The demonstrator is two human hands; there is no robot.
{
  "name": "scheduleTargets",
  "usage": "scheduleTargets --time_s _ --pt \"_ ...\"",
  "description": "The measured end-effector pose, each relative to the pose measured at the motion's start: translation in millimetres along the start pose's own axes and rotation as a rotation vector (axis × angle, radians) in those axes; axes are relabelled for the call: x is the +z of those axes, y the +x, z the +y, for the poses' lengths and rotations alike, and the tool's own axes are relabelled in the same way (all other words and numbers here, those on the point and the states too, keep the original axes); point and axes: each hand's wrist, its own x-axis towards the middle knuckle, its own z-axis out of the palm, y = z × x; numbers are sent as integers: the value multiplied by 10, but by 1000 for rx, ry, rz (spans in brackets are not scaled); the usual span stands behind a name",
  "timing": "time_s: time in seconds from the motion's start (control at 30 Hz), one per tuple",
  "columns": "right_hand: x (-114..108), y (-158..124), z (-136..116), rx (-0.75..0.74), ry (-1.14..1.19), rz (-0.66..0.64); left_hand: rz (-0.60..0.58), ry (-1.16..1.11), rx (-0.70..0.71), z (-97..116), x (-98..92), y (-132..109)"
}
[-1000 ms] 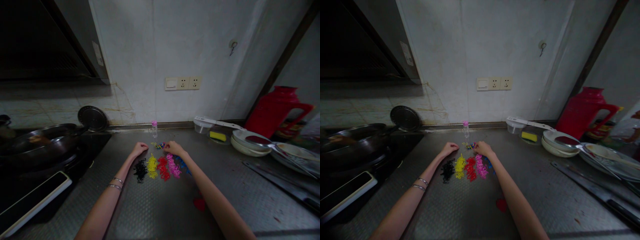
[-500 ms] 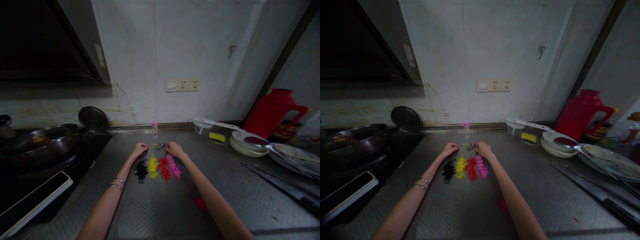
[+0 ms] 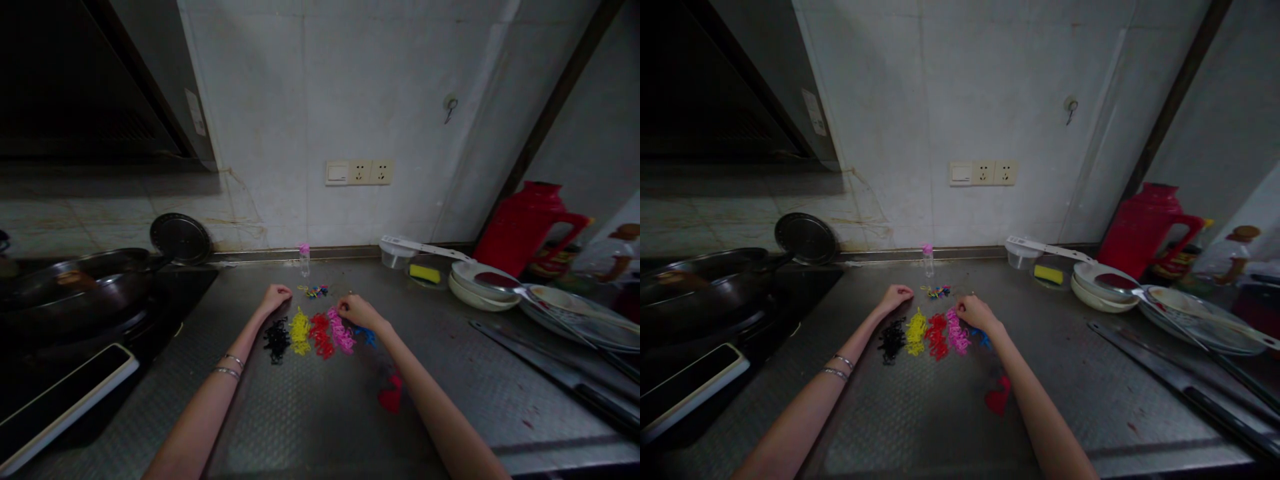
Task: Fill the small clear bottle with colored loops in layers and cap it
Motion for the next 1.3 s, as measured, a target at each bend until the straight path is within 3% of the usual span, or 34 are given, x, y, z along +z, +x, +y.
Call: scheduleTargets --time_s 0.13,0.4,0.67,0.9,1.03,1.3 --pt "25 -28 23 -16 7 0 18 156 57 55 6 52" --pt "-35 -77 -30 -9 -34 0 -72 544 156 183 24 292" --pt "-85 -106 -68 -15 -58 10 -164 652 197 274 49 312" --pt "-110 -128 -77 2 -76 32 -110 638 221 328 81 291" --pt "-102 -118 -50 -4 -72 33 -82 435 268 292 58 241" --pt "-57 -103 -33 -1 -69 35 -190 216 251 313 -140 -280"
